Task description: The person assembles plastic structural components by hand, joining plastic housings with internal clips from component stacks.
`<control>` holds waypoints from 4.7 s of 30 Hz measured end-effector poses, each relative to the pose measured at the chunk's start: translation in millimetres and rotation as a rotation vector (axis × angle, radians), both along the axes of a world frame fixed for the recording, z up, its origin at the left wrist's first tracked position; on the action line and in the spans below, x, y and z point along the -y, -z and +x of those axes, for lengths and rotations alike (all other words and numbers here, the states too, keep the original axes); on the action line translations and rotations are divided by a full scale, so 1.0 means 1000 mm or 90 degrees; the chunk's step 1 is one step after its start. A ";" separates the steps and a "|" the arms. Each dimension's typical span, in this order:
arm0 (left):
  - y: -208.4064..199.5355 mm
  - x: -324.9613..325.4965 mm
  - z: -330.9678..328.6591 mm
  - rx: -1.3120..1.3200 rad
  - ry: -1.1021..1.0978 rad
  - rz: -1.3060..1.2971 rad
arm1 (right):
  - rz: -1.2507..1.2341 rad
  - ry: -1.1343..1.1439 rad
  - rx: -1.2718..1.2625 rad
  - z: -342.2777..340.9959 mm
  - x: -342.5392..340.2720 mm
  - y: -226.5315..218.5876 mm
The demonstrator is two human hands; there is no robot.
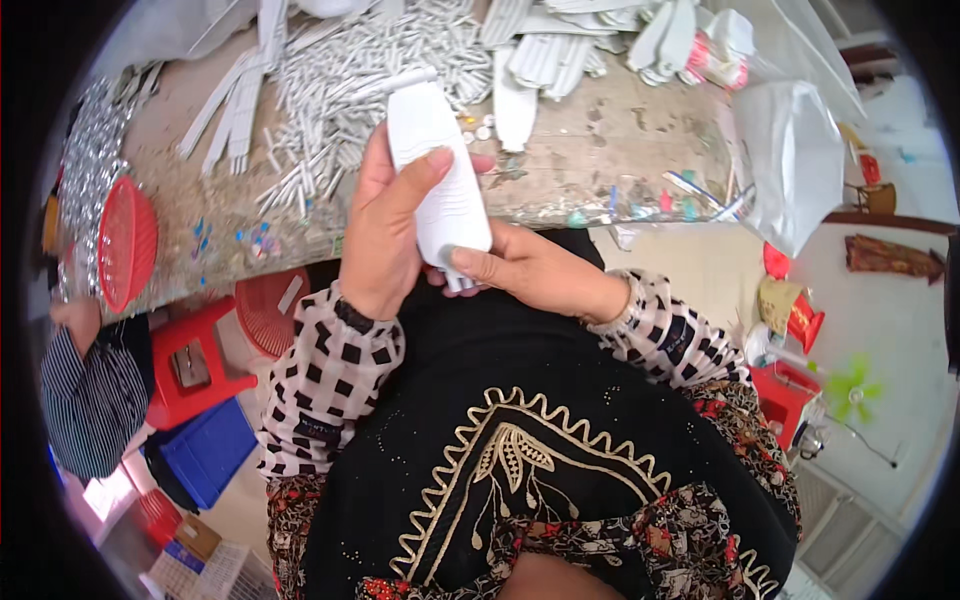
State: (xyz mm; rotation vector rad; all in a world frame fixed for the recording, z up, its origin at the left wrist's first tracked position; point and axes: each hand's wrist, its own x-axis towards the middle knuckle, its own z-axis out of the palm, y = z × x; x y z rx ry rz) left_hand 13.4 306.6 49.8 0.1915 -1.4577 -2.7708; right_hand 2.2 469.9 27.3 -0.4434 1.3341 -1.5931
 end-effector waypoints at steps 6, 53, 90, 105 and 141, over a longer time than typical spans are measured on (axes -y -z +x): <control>0.012 -0.057 -0.025 0.060 0.204 0.098 | 0.121 0.261 -0.082 0.024 -0.069 -0.019; 0.052 -0.056 -0.015 -0.174 0.250 -0.402 | -0.055 0.433 -0.028 0.013 -0.190 -0.073; 0.053 -0.056 -0.018 -0.167 0.221 -0.417 | 0.175 0.541 -0.501 -0.270 -0.251 -0.169; 0.064 -0.047 -0.016 -0.284 0.196 -0.512 | 0.587 -0.037 -1.429 -0.274 -0.094 -0.063; 0.028 0.236 -0.055 0.149 -0.421 -1.057 | 0.097 0.121 -0.249 -0.020 0.037 0.004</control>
